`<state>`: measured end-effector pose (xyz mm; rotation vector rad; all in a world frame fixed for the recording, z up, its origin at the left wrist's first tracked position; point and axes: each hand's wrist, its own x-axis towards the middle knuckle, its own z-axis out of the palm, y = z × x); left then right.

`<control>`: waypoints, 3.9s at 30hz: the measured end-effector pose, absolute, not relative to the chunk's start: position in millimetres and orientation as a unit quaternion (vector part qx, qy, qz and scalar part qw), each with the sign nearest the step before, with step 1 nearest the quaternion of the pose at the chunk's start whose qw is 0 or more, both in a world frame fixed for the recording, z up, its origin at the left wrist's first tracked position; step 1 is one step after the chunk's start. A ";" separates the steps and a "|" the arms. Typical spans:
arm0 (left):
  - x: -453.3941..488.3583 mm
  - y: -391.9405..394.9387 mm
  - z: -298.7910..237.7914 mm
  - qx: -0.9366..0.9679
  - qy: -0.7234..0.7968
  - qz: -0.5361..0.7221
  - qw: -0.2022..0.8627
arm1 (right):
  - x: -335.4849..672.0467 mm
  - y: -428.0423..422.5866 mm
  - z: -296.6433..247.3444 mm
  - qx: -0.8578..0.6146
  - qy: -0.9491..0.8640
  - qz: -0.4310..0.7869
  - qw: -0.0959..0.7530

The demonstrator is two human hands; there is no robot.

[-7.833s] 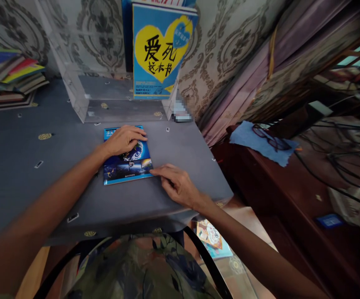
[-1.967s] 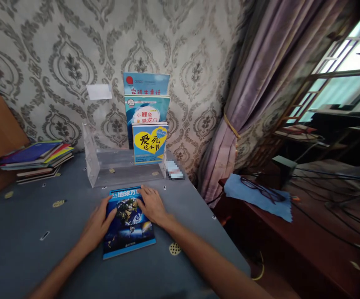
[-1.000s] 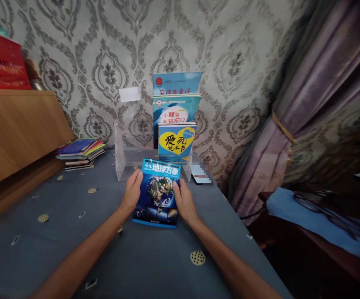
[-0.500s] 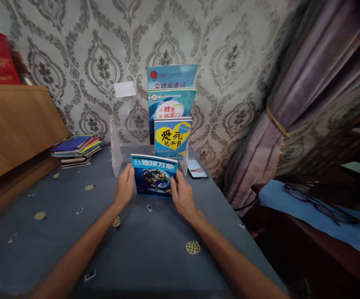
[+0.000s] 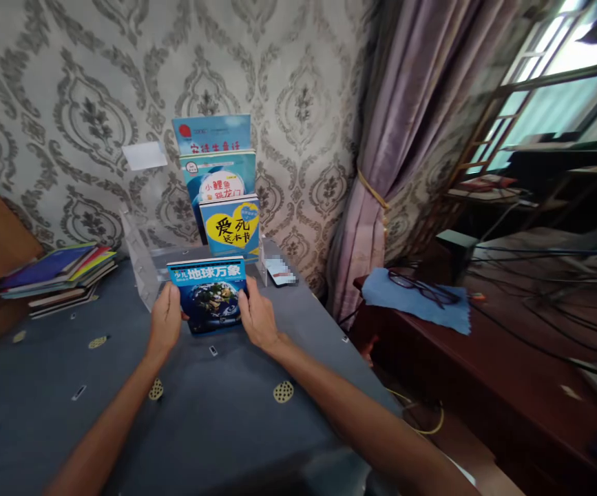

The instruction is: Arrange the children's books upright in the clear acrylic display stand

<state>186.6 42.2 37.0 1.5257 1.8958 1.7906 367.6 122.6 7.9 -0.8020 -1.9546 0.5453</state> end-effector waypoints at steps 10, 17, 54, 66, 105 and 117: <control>188.5 63.4 62.0 0.498 0.588 0.634 -0.064 | 363.8 134.4 30.5 -0.253 -0.775 0.181 0.550; 199.6 87.5 86.4 0.499 0.560 0.645 -0.146 | 360.7 167.9 61.2 -0.238 -0.756 0.180 0.582; 190.2 150.5 50.3 0.562 0.564 0.599 -0.084 | 370.3 258.2 43.9 -0.238 -0.790 0.249 0.507; 185.9 163.8 32.6 0.564 0.583 0.577 -0.094 | 371.8 275.5 22.2 -0.267 -0.803 0.204 0.492; 187.4 157.3 23.2 0.559 0.735 0.358 -0.142 | 374.7 282.7 13.4 -0.404 -0.780 0.138 0.458; 196.8 151.2 32.7 0.527 0.787 0.289 -0.137 | 378.1 275.4 24.8 -0.409 -0.780 0.149 0.450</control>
